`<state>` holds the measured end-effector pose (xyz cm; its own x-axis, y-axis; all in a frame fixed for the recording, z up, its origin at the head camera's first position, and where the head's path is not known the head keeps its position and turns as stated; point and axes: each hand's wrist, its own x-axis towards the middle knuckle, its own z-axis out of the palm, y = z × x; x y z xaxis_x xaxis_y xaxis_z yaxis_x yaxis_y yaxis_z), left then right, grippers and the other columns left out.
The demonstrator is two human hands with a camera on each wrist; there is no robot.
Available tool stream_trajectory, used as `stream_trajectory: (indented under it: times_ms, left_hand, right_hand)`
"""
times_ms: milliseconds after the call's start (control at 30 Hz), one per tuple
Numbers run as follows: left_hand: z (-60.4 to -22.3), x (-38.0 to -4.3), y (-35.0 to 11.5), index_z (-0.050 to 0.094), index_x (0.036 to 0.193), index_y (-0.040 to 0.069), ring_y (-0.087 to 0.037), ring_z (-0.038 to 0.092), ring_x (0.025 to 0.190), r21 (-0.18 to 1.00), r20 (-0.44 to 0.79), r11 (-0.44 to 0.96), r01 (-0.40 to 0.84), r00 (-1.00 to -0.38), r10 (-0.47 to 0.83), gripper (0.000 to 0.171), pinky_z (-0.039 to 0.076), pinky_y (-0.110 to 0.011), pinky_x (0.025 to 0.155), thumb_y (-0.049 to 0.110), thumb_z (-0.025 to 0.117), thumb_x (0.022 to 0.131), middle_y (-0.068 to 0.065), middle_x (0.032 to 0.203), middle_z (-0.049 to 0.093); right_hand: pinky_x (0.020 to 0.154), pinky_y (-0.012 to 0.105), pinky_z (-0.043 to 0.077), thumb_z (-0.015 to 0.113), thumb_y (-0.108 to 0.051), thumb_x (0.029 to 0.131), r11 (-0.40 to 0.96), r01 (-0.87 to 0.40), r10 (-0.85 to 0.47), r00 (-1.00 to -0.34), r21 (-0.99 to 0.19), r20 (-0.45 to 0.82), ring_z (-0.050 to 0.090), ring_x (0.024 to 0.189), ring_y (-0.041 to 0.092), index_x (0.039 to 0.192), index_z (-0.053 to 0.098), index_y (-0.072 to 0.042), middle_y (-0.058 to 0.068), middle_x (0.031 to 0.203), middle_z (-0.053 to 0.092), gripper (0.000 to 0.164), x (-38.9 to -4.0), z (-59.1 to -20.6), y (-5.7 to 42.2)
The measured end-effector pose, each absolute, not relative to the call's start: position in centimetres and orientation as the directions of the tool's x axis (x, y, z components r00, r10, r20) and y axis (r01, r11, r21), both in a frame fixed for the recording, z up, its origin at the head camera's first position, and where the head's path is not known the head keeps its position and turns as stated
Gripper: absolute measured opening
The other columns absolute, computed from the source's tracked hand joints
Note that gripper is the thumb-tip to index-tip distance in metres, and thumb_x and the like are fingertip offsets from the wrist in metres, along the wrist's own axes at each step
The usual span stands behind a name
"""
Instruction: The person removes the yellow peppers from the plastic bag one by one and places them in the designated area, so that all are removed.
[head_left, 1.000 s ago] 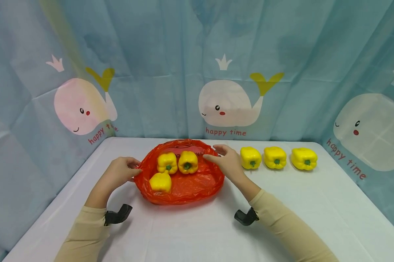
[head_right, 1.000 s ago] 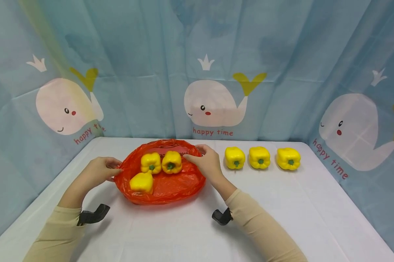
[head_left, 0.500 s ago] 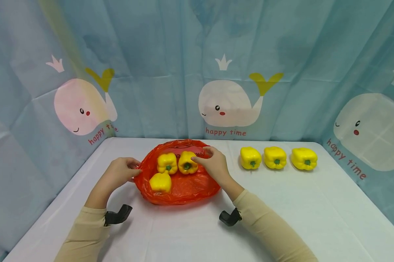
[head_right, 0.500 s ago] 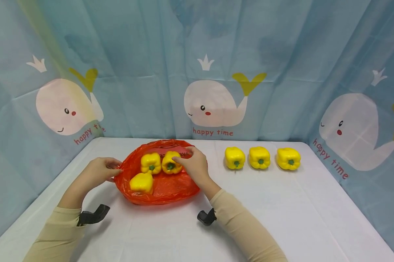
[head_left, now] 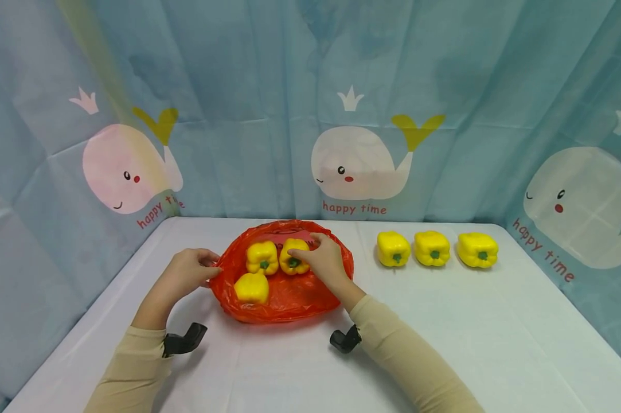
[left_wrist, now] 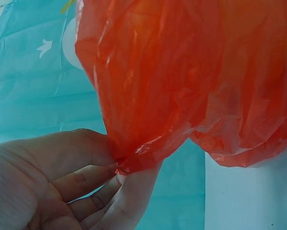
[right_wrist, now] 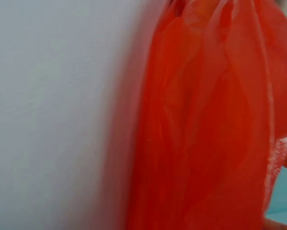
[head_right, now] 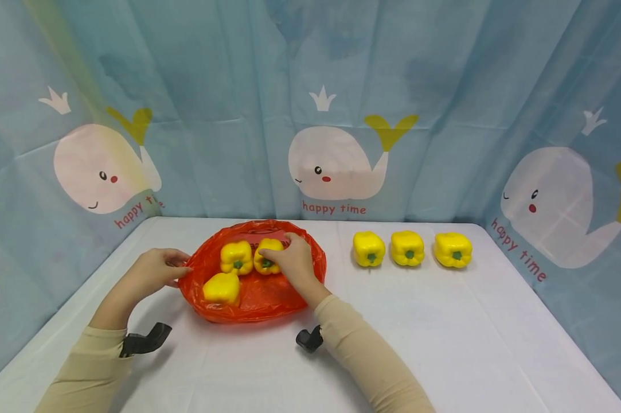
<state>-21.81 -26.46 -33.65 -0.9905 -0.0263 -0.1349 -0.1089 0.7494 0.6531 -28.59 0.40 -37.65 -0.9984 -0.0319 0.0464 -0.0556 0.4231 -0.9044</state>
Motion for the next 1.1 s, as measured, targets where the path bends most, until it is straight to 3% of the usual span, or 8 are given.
stream_trajectory:
  times_ms: [1100]
  left_hand:
    - [-33.4,-21.6,-26.4,0.06,0.127,-0.006,-0.019,0.067,0.083,0.662,-0.145,0.739,-0.124,-0.989,-0.036,0.04,0.061,-0.044,0.084,0.016,0.063,0.094,-0.022,0.108,0.067]
  right_hand:
    - [0.096,0.042,0.057,0.082,-0.038,0.079,0.435,0.032,-0.029,-0.998,-0.9,-0.049,0.061,0.108,0.027,0.135,0.055,-0.001,0.014,0.124,0.064,0.072,-29.9,-38.8,-1.4]
